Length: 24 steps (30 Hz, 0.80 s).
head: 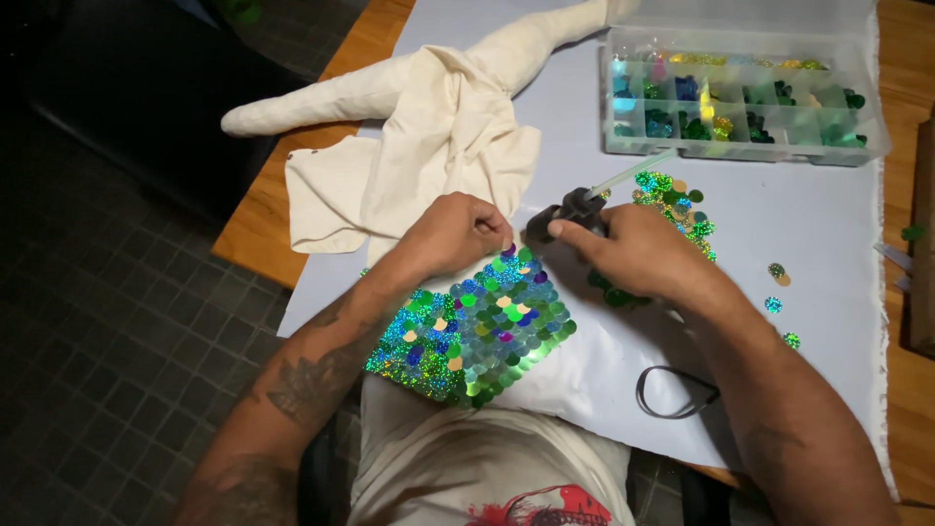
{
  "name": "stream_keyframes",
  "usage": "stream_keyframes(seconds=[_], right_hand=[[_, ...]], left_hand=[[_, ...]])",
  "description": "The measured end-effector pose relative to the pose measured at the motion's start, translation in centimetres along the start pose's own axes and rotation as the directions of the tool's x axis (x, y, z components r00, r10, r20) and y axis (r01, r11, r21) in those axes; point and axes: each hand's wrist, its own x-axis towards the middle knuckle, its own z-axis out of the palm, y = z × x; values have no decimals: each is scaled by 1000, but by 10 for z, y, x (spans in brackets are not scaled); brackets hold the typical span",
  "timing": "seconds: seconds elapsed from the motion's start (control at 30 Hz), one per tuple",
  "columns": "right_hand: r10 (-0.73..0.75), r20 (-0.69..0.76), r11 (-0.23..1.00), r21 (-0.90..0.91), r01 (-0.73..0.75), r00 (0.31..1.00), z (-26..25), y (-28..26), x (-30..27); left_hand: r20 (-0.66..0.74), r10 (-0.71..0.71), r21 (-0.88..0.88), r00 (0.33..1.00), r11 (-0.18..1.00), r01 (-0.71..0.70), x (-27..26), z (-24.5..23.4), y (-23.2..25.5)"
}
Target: Attaching a sequin sheet to a white garment using a hot glue gun
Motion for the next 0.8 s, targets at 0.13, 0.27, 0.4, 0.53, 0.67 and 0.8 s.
stream_keyframes(seconds=[0.13,0.27,0.4,0.53,0.67,0.8], right_hand=[[-19,-19,998,-66,18,1000,-6,4,-2],[-18,-35,998,-53,16,999,-7,6,-4],[-46,-28,997,-61,44,999,-9,8,-4],[-38,-20,998,-41,37,999,-10,6,-5],[-32,-18,999,-30,32,999,-11,4,-7],[-21,-22,999,-38,20,1000,-15,5,-10]], left_hand=[[20,-29,64,999,998,28,5,9,1],[29,-55,121,998,991,52,11,14,-2],[-9,-89,157,996,984,89,11,16,-2],[-44,-88,152,995,984,93,6,18,4],[-59,-90,190,994,977,99,6,16,6],[-104,-131,135,986,980,144,6,13,7]])
